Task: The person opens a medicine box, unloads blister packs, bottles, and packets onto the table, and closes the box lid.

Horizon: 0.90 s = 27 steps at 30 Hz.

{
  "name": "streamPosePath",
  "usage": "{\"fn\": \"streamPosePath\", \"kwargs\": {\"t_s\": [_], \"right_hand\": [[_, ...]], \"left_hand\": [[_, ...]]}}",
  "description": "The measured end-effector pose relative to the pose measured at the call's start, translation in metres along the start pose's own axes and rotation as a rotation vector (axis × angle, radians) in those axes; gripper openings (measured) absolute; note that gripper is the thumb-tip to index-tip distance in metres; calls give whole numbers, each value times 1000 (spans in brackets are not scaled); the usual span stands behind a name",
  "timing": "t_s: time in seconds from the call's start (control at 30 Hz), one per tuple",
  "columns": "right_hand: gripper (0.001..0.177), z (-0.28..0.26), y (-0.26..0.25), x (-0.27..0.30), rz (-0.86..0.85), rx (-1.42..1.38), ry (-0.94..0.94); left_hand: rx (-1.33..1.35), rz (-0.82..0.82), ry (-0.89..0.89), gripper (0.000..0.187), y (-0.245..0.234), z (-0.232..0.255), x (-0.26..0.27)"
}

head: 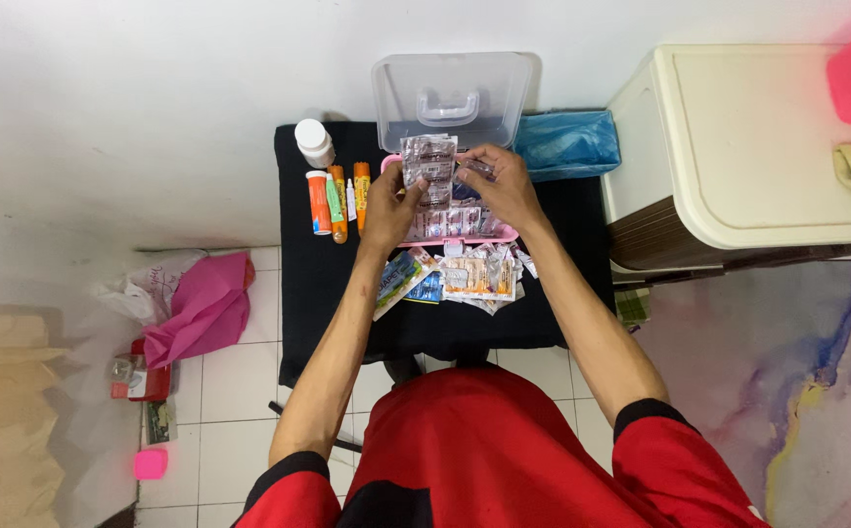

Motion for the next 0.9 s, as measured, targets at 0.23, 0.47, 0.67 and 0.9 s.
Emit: {"fn": "streamPosePath", "kwargs": {"t_s": [0.23,0.47,0.67,0.9], "right_hand": [[14,-12,-1,-6,66,9,-84],[16,-17,-21,-13,337,-107,-199],[27,-41,-7,-1,423,-351,-69],[30,-33,40,38,278,-240,-48]], "left_hand": [[299,-26,-86,26,0,16,6],[172,137,-15,23,-13,10,7],[280,78,-31,36,0,19,23],[247,39,-62,77,4,17,64]]}}
Point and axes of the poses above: each hand's wrist, its own x-axis away from the middle knuckle, its own y-axis out of the palm, z = x × y, the point moved 4 cm from there along -x, towards the middle knuckle, and after that the axes turned 15 degrees about -y, right-handed, at the moved point
